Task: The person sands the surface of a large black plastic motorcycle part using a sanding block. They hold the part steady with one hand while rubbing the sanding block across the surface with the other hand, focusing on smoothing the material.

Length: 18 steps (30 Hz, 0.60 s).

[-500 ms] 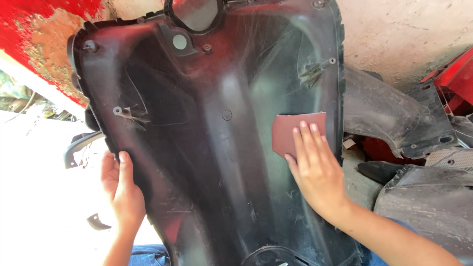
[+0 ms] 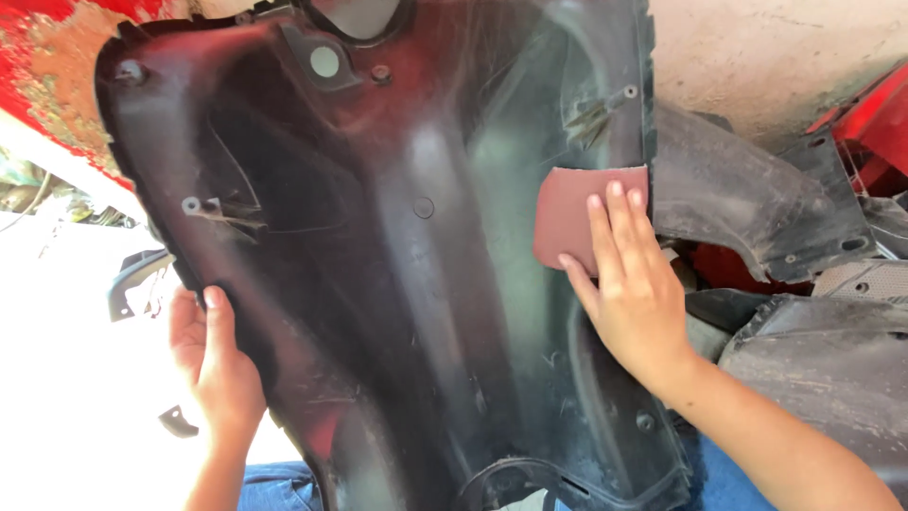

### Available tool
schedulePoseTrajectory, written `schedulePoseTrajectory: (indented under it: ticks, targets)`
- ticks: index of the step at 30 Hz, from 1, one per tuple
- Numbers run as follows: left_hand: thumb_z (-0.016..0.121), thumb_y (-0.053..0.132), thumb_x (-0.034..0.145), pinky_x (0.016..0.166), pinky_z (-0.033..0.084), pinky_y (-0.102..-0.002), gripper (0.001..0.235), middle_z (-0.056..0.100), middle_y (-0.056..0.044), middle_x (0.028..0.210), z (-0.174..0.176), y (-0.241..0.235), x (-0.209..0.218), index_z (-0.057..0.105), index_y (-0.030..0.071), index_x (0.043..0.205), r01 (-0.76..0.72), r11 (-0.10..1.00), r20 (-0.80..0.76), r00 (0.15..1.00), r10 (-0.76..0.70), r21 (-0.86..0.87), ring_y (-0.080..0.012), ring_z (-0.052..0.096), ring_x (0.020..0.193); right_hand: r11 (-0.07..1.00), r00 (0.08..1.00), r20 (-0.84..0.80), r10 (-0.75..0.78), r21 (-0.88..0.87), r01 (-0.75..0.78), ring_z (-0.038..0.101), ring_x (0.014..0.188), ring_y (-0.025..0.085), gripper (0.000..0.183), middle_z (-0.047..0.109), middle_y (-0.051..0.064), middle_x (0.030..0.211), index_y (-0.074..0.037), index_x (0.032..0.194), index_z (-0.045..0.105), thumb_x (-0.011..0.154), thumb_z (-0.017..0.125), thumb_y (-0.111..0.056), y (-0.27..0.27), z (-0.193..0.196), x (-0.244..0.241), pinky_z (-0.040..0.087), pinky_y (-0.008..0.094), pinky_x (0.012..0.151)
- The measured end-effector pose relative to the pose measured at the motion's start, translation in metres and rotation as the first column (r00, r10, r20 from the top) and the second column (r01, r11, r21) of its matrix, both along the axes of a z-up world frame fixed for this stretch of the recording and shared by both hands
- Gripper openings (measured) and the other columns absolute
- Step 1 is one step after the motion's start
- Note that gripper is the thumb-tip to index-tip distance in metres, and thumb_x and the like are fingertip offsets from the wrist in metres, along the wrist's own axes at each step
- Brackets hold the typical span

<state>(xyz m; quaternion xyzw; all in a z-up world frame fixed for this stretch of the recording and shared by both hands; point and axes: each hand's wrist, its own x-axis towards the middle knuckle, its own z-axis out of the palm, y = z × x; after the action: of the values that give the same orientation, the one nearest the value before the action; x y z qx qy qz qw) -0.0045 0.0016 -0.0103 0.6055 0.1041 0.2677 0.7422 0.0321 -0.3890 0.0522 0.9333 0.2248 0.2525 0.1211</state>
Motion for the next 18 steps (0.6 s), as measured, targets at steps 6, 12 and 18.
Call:
schedulePoseTrajectory:
  ticks: [6, 12, 18]
  targets:
    - [0.059, 0.018, 0.119, 0.084, 0.041, -0.019, 0.017, 0.059, 0.003, 0.100, -0.004, 0.006, 0.003, 0.053, 0.003, 0.122, -0.068, 0.996, -0.034, 0.997, 0.069, 0.049, -0.0023, 0.052, 0.094, 0.990, 0.994, 0.110, -0.030, -0.133, 0.045, 0.053, 0.139, 0.039, 0.063, 0.056, 0.029, 0.146, 0.008, 0.140, 0.062, 0.093, 0.072, -0.033, 0.012, -0.018, -0.017, 0.042, 0.045, 0.116]
    - [0.058, 0.018, 0.113, 0.088, 0.042, -0.016, 0.019, 0.060, 0.005, 0.106, -0.012, 0.007, 0.003, 0.054, 0.005, 0.126, -0.125, 0.991, -0.047, 0.991, 0.128, 0.057, -0.0007, 0.053, 0.099, 0.977, 1.000, 0.009, -0.006, 0.211, 0.004, 0.054, 0.140, 0.033, 0.056, 0.057, 0.017, 0.150, -0.003, 0.140, 0.063, 0.093, 0.073, -0.032, 0.002, 0.024, 0.009, 0.042, 0.045, 0.115]
    - [0.056, 0.018, 0.116, 0.087, 0.043, -0.018, 0.017, 0.063, 0.003, 0.106, 0.007, -0.002, 0.003, 0.053, 0.003, 0.122, -0.051, 0.998, -0.047, 0.998, 0.052, 0.036, -0.0027, 0.054, 0.097, 0.998, 0.997, -0.053, 0.059, 0.010, -0.058, 0.059, 0.128, 0.033, 0.056, 0.062, 0.019, 0.137, 0.006, 0.134, 0.064, 0.088, 0.076, -0.024, 0.028, 0.026, -0.009, 0.047, 0.043, 0.108]
